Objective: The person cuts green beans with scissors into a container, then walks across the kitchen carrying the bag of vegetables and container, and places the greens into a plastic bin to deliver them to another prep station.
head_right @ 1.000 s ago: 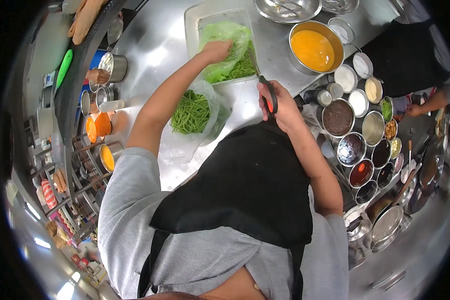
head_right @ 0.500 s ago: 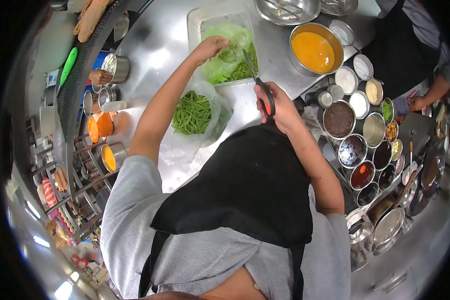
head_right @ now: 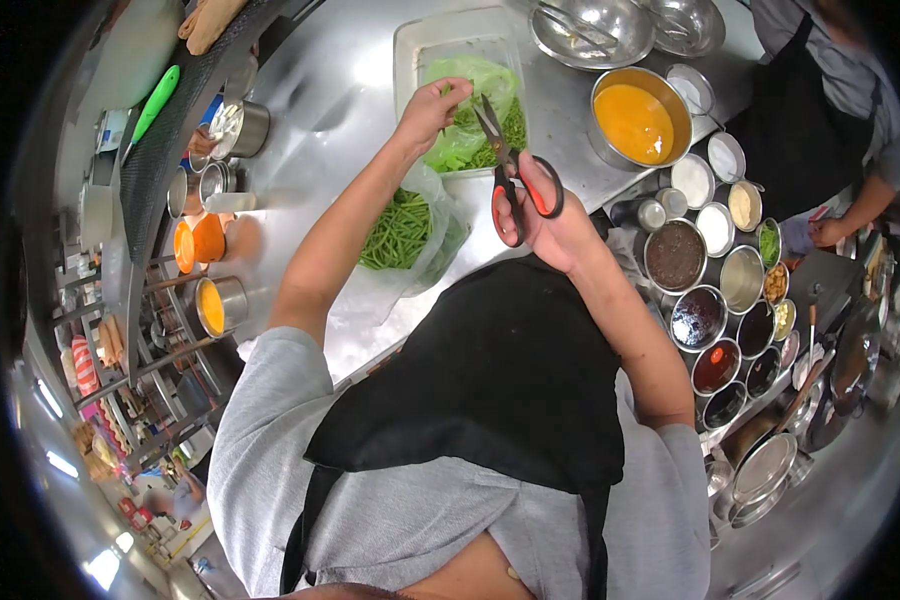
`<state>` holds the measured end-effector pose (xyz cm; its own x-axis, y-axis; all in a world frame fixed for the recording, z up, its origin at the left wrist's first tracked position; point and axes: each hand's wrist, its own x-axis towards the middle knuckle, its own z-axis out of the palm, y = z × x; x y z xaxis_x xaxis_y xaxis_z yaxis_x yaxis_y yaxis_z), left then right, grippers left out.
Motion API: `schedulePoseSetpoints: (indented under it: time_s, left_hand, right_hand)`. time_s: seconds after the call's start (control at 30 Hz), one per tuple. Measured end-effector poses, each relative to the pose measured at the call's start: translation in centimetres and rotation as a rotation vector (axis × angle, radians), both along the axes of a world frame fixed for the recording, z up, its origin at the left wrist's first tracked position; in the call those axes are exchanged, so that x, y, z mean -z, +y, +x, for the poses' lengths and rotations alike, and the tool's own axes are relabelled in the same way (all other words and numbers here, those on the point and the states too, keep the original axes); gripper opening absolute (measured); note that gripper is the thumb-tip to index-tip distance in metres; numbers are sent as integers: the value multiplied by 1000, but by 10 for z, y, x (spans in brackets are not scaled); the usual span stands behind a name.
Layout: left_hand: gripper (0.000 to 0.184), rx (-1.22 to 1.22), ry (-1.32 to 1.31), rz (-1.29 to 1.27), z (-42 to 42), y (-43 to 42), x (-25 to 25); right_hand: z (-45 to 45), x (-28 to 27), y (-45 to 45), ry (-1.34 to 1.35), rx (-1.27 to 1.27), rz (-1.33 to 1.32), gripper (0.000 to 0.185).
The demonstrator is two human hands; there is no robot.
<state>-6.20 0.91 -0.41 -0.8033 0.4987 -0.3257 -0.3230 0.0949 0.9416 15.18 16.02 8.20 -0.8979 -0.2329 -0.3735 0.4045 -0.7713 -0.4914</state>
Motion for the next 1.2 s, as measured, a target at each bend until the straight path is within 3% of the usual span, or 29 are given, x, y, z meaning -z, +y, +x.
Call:
schedulePoseSetpoints:
  time_s: [0.27, 0.33, 0.4, 0.47, 0.53, 0.63, 0.7, 0.87, 0.93, 0.97, 1.0, 1.03, 1.1, 1.2]
  left_hand:
    - [25, -5, 20, -52, 13, 2, -4]
    - [23, -5, 44, -54, 13, -7, -18]
    - [22, -10, 56, -61, 19, -27, -39]
    - [18, 213, 411, -318, 34, -59, -71]
    - [17, 426, 400, -609, 59, -93, -106]
    - [18, 485, 451, -774, 91, -136, -91]
    - [16, 586, 891, -952, 103, -150, -81]
    - [19, 271, 713, -890, 77, -87, -96]
    - [20, 103, 998, -594, 52, -56, -50]
    - [30, 169, 1126, -570, 35, -46, -11]
    - [42, 237, 1251, -542, 29, -34, -7]
    - [42, 238, 1245, -547, 29, -33, -5]
    - [71, 1123, 327, -1202, 30, -26, -13]
    - [87, 1191, 337, -1250, 37, -36, -21]
  right_hand:
    - [6, 2, -1, -14, 27, 225, 34]
    - [9, 2, 3, -39, 51, 401, 39]
    - [14, 2, 10, -57, 77, 381, 40]
    - [24, 3, 19, -82, 101, 378, 41]
    - [36, 9, 32, -57, 101, 378, 37]
    - [49, 6, 39, -94, 83, 378, 37]
    - [51, 1, 39, -124, 72, 458, 38]
    - [41, 5, 38, -108, 4, 538, 41]
    - [30, 9, 39, -97, -5, 563, 43]
    - [25, 12, 39, -103, -22, 591, 43]
    - [22, 13, 39, -112, -39, 620, 43]
    - [20, 12, 40, -116, -44, 616, 43]
    - [13, 9, 45, -133, -84, 687, 43]
    - [10, 12, 55, -101, -95, 731, 45]
